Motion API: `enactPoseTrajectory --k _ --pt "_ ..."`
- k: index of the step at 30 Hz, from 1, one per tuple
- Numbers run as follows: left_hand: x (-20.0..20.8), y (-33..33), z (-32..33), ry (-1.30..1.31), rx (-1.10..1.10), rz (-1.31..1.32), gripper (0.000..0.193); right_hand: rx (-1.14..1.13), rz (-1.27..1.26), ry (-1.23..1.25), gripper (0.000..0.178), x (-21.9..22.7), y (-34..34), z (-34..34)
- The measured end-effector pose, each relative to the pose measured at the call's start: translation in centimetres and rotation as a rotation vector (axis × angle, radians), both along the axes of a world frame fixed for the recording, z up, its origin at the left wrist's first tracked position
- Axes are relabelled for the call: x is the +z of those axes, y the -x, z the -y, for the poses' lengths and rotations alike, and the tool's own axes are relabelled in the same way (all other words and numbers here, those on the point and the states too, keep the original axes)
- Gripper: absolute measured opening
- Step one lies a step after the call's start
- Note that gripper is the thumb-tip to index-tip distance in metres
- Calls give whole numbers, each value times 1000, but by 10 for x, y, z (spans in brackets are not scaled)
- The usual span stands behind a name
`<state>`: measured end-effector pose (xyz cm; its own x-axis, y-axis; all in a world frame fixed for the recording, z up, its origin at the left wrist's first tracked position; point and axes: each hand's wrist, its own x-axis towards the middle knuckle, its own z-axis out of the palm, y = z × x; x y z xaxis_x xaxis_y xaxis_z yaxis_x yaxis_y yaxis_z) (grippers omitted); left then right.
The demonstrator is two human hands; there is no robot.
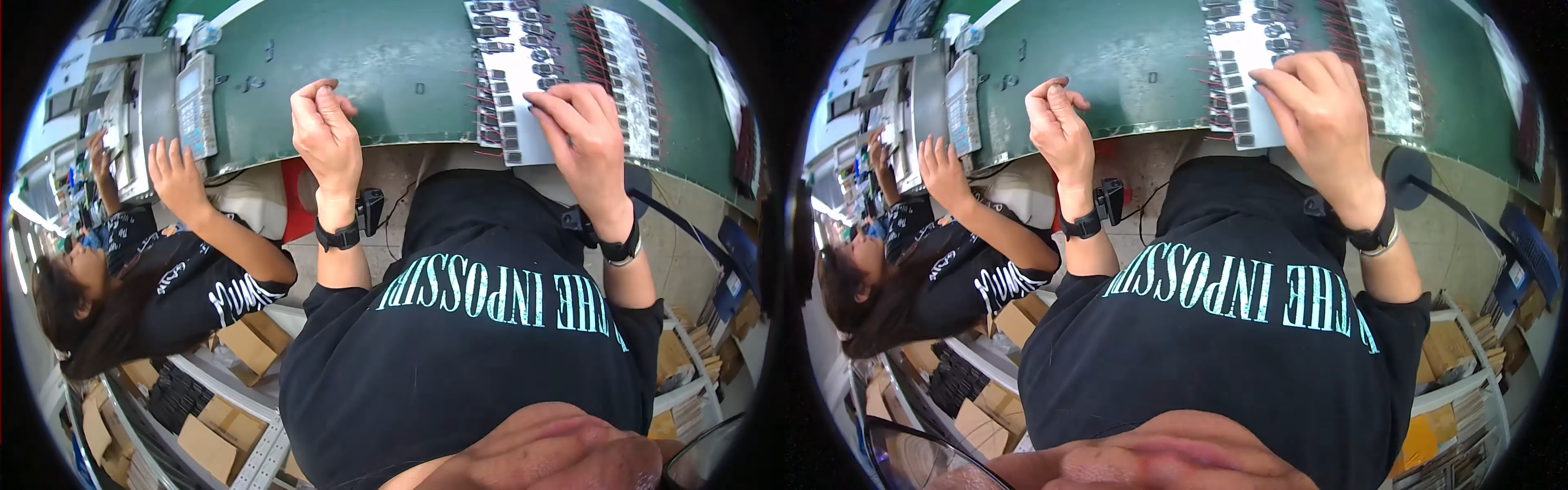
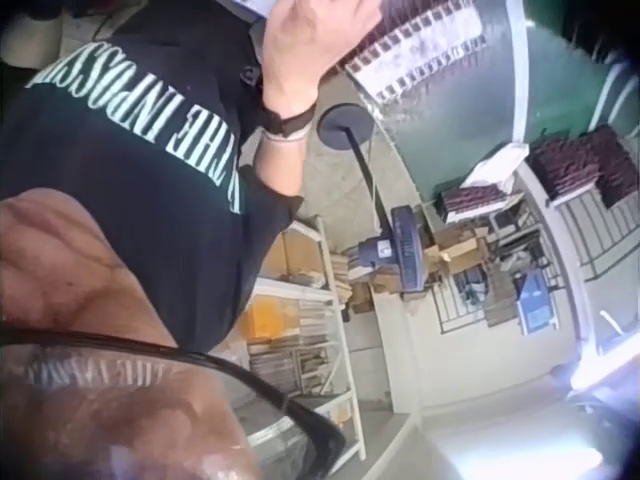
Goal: The person picks up a speaker by hand, presses it into a plastic housing, and places the assembled unit onto a white tray on a green workbench.
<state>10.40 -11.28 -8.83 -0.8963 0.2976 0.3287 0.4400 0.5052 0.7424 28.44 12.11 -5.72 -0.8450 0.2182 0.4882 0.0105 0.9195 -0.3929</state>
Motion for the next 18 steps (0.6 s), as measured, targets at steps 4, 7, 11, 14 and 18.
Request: enactPoseTrajectory --k 4,7,11,14,18 --pt "0 19 22 52 158 -78 19 84 78 -115 20 3 39 2" --pt "-22 36 39 150 163 -175 25 85 155 -170 17 0 49 6" --pt "-26 85 73 369 212 85 33 118 203 -123 16 -8 64 12" --pt "-36 125 97 460 196 -283 45 142 253 -78 16 -11 67 9" --pt "-47 186 106 463 135 -180 74 152 297 -6 18 -15 68 8"
